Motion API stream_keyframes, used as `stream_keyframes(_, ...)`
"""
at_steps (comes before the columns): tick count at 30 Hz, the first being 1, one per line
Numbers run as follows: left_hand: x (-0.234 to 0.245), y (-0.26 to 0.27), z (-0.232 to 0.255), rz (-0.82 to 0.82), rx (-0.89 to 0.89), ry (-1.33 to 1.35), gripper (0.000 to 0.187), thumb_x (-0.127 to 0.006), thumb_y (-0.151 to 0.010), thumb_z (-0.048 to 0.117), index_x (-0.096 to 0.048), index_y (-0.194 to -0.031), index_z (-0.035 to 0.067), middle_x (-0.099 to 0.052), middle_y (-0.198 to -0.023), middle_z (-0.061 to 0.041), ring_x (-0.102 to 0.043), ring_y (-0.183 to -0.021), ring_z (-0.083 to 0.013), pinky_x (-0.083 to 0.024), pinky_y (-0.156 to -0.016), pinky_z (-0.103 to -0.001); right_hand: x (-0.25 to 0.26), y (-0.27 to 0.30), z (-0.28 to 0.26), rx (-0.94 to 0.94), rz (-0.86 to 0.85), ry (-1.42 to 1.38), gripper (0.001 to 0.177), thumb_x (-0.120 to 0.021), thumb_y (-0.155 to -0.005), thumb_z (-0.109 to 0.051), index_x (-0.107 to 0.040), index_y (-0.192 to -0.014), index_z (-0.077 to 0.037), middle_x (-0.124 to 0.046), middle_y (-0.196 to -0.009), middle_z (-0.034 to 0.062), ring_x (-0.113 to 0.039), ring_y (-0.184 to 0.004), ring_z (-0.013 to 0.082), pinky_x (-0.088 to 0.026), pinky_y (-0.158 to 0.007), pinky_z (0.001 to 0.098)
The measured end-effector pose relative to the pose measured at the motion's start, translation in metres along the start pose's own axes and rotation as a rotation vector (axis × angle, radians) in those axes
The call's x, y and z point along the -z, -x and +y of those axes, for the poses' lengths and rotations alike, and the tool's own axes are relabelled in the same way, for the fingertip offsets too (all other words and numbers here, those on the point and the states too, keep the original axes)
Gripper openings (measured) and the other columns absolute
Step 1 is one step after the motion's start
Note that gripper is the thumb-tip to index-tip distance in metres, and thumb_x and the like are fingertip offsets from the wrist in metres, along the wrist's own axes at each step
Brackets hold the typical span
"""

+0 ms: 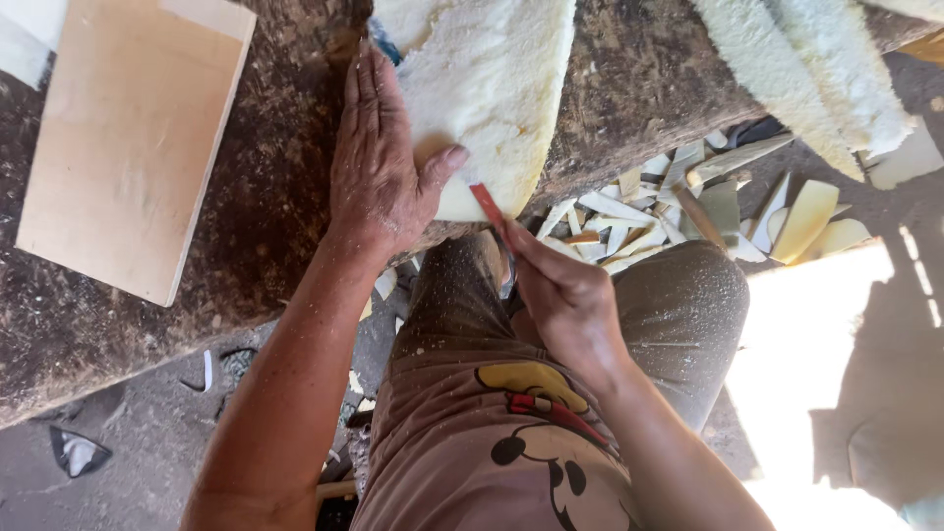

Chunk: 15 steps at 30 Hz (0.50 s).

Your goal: The person uses a knife to cut rectangular foam sheets on a wooden workbench. They trim edges and cut the foam into smaller pieces, occasionally using a flat board as a guide. Trimmed foam pieces and shavings accumulate on the bench.

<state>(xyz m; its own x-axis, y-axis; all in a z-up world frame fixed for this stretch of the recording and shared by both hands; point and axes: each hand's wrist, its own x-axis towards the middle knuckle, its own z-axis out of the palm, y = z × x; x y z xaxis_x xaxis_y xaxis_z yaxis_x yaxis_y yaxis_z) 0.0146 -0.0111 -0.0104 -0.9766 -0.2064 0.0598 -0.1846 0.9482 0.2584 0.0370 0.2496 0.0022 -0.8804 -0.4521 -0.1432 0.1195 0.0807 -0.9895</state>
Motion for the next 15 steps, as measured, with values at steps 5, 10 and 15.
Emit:
stream_keyframes(5, -0.006, 0.004, -0.011, 0.082, -0.011, 0.001, 0.110, -0.037, -0.102, 0.076, 0.008, -0.164, -0.003, 0.002, -0.174, -0.030, -0.004, -0.165, -0.0406, -0.009, -0.138, -0.047, -0.003, 0.008, 0.011, 0.063, -0.065, 0.133, 0.035, -0.059, -0.101, 0.001, -0.068, -0.134, -0.009, -0.067, -0.073, -0.0041, -0.057, -0.055, 0.0012, -0.042, -0.043, 0.0209)
stream_keyframes(10, -0.016, 0.005, -0.001, 0.103, 0.013, 0.037, 0.099, -0.029, -0.109, 0.071, 0.008, -0.164, -0.002, 0.005, -0.173, -0.028, -0.002, -0.164, -0.0401, -0.008, -0.137, -0.045, 0.006, 0.033, 0.030, 0.078, 0.026, -0.112, 0.031, -0.062, -0.101, 0.004, -0.072, -0.127, -0.007, -0.069, -0.095, -0.0054, -0.056, -0.075, 0.0009, -0.042, -0.062, 0.0183)
stream_keyframes(15, 0.006, 0.017, 0.045, 0.136, -0.064, 0.134, 0.083, -0.016, -0.114, 0.059, 0.006, -0.166, -0.001, 0.009, -0.175, -0.024, 0.005, -0.165, -0.0383, -0.001, -0.137, -0.048, 0.028, 0.009, 0.037, 0.031, 0.076, -0.090, 0.027, -0.061, -0.105, 0.003, -0.075, -0.126, -0.006, -0.067, -0.078, -0.0050, -0.051, -0.059, -0.0005, -0.037, -0.049, 0.0171)
